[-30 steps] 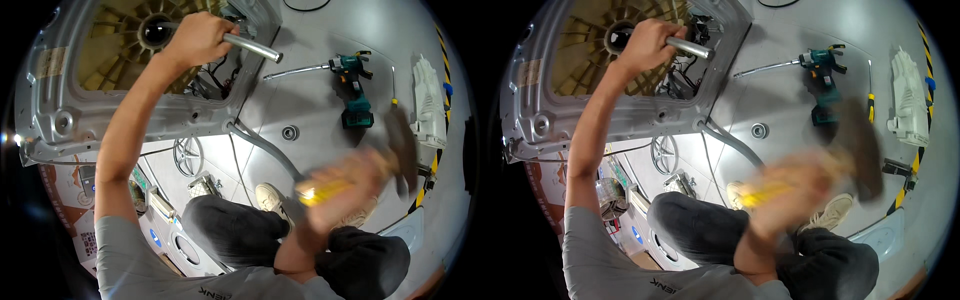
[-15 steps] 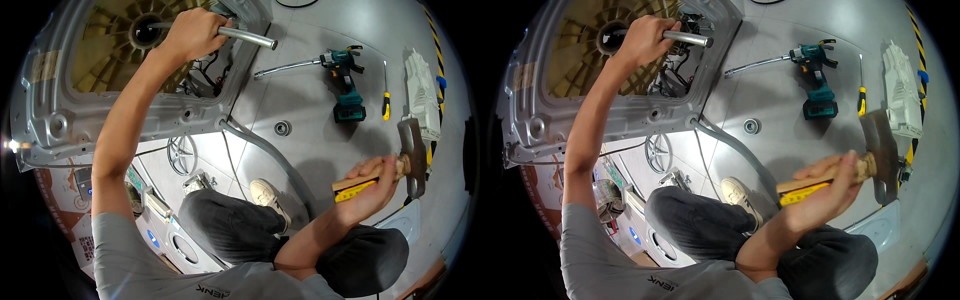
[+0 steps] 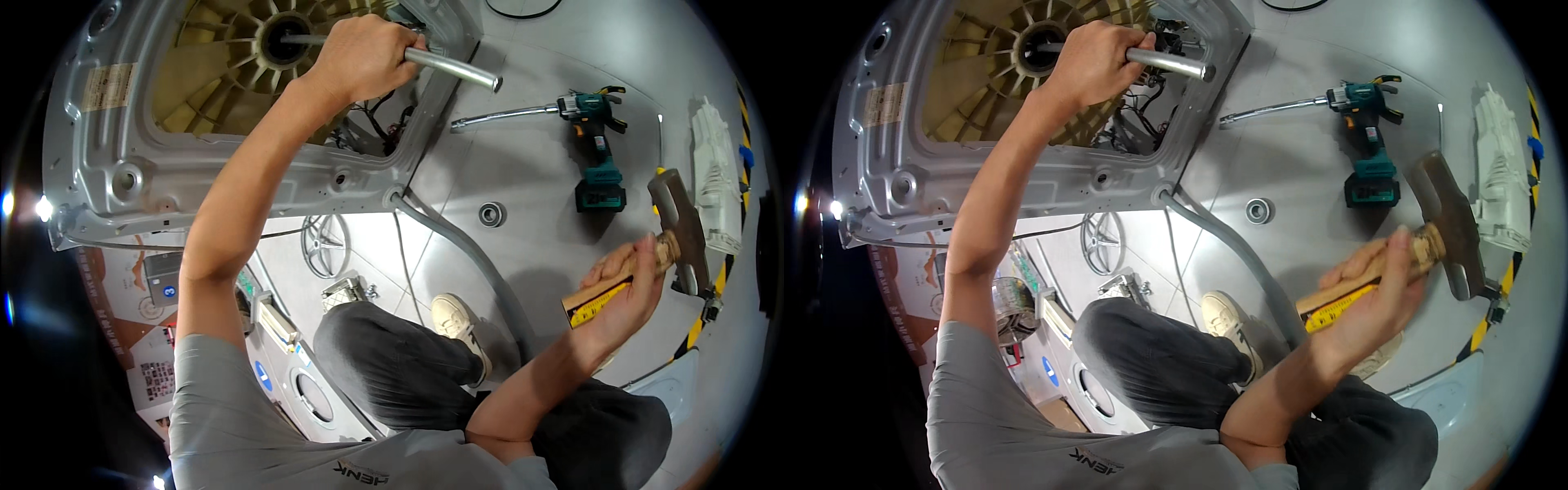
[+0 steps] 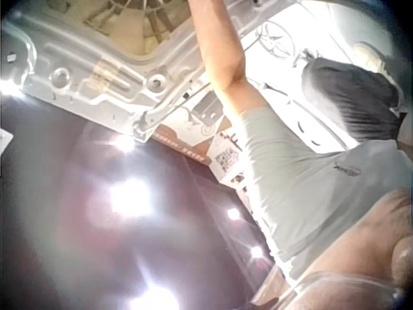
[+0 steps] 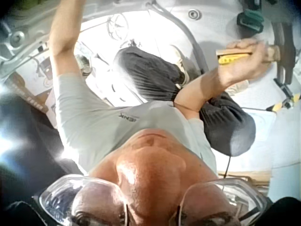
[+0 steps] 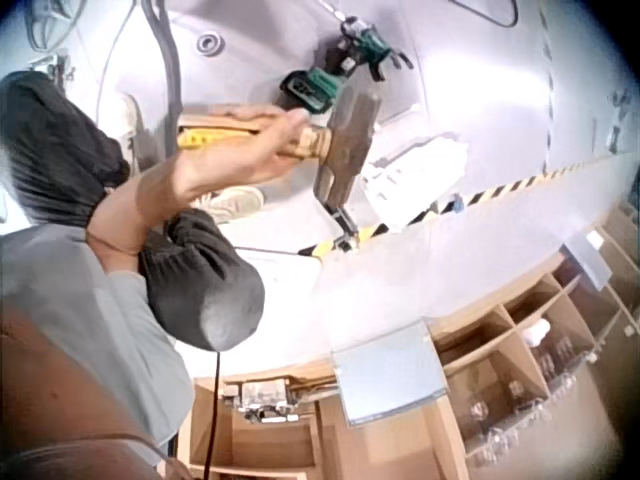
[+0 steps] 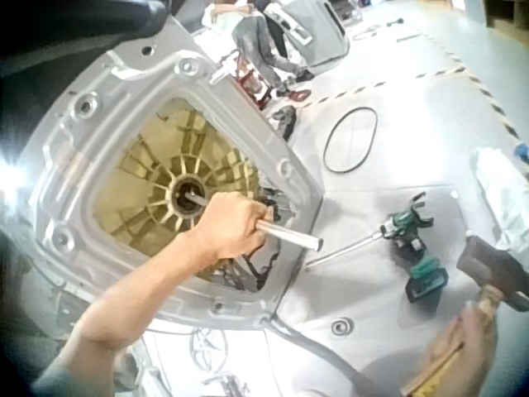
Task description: The person uses a metal rod and a hammer to strike the center of a washing machine drum assembly, then picks up and shows a metal bearing to the camera.
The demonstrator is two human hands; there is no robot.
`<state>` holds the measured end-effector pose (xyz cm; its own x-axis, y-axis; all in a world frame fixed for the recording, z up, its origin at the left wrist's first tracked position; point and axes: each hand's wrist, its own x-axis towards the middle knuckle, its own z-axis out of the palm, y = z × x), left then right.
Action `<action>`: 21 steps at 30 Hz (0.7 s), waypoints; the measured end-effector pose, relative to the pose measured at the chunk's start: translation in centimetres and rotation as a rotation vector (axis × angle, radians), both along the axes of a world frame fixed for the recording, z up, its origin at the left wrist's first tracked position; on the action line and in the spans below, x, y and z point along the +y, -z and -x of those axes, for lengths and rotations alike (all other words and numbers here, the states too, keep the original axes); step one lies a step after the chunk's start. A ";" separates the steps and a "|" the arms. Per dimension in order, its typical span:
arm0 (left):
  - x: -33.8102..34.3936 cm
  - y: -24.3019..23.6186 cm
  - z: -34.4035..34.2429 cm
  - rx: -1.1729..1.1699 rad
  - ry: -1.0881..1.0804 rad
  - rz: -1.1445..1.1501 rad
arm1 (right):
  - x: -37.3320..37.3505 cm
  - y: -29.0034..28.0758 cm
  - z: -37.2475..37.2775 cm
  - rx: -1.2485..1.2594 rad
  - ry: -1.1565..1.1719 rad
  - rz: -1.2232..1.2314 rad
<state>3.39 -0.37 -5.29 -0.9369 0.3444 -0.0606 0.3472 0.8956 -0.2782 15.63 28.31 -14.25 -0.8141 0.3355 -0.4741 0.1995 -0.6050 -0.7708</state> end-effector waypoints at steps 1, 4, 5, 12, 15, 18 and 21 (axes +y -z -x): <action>-0.2 -0.2 -0.1 0.007 -0.017 -0.013 | -0.1 0.4 -0.3 -0.011 -0.007 -0.004; -0.2 -0.1 -0.4 0.021 -0.062 -0.085 | -0.1 1.0 -0.5 -0.054 -0.026 -0.022; 0.1 0.0 -0.6 0.023 -0.067 -0.087 | -0.1 1.2 -0.5 -0.072 -0.035 -0.016; 0.3 0.1 -1.2 0.073 -0.050 -0.212 | 0.0 1.8 -0.1 -0.035 -0.086 0.054; -0.1 0.0 -1.3 0.054 -0.089 -0.141 | 0.2 1.5 0.1 -0.050 -0.074 0.018; 0.3 0.4 -1.2 0.031 -0.100 -0.114 | 0.4 1.6 0.2 -0.023 -0.108 0.007; 0.4 0.4 -1.1 0.043 -0.075 -0.081 | 0.6 1.4 0.3 -0.029 -0.124 0.007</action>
<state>4.47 0.07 -5.73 -0.9614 0.2750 0.0050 0.2674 0.9388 -0.2172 15.31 28.87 -15.70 -0.8349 0.2301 -0.5000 0.2952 -0.5794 -0.7597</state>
